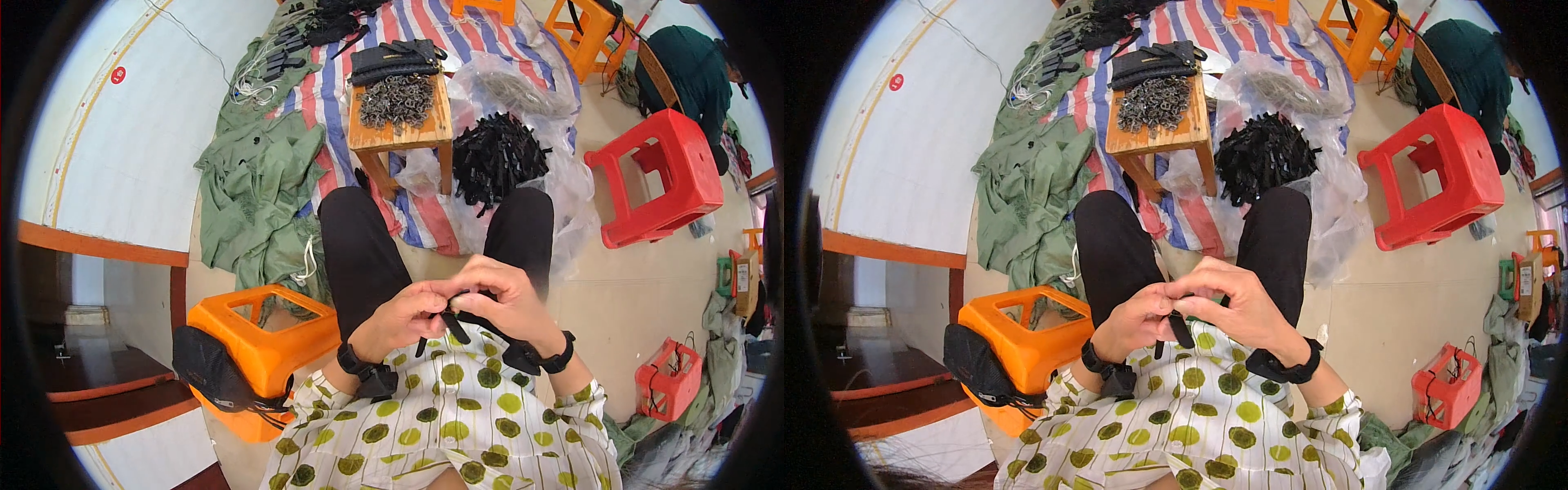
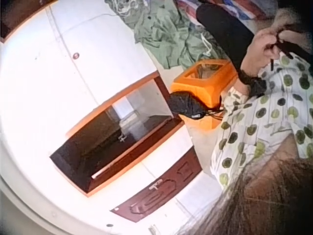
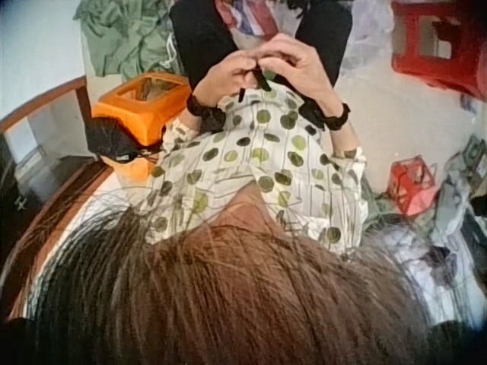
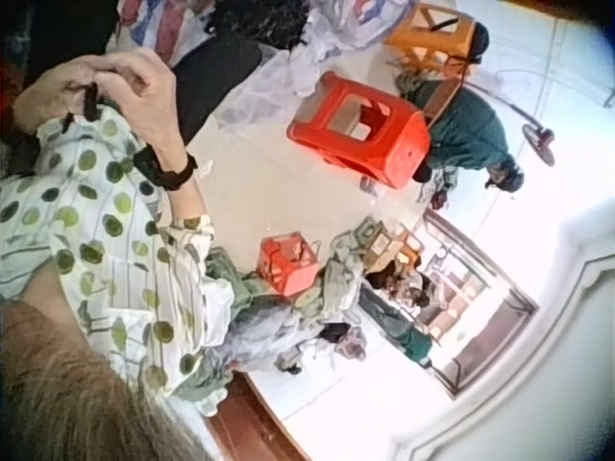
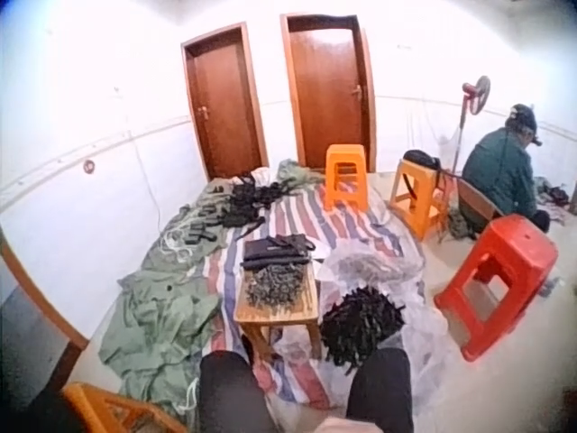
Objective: The recorder is manually assembling or connecting small black plastic parts and straps.
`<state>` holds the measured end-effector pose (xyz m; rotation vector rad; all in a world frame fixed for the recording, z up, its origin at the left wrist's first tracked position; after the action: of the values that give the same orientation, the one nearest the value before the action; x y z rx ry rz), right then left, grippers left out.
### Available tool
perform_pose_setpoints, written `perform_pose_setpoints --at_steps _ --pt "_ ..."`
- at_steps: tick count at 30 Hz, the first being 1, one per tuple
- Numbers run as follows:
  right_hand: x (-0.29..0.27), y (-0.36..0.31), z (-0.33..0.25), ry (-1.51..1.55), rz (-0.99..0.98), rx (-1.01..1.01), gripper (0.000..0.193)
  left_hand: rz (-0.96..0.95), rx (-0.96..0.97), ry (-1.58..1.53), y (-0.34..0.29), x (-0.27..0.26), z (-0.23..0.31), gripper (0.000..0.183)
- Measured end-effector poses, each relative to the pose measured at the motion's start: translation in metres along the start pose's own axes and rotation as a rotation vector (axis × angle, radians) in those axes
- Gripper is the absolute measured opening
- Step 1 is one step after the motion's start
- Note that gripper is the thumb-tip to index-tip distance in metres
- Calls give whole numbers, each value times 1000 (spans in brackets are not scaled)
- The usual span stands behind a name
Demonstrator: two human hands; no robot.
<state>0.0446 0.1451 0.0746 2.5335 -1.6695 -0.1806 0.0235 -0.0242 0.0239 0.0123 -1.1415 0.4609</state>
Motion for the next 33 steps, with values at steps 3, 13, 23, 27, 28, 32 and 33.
perform_pose_setpoints --at_steps 3,13,23,27,28,32,33 --pt "2 2 6 -30 2 33 13 -4 13 40 0 6 2 18" --pt "5 1 20 176 302 71 13 159 292 909 14 11 21 21" --pt "5 1 22 -128 422 90 11 548 779 1394 9 37 6 26" --pt "3 0 27 0 408 115 12 584 697 1404 13 37 4 25" --pt "2 0 29 100 403 115 13 568 703 1397 14 37 3 24" --pt "-2 1 24 219 356 153 16 537 779 1298 14 34 1 24" --pt "-2 1 24 226 351 151 16 526 778 1332 13 35 2 23"
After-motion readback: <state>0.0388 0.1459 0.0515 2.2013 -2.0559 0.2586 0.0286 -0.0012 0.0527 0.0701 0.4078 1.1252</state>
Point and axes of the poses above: each hand's wrist, its own y-axis towards the middle knuckle, its own x-axis out of the palm, z = x × y, the point moved 2 cm from there along y, towards the middle knuckle, and after that the axes turned 9 degrees about -z, right-handed, at the moved point
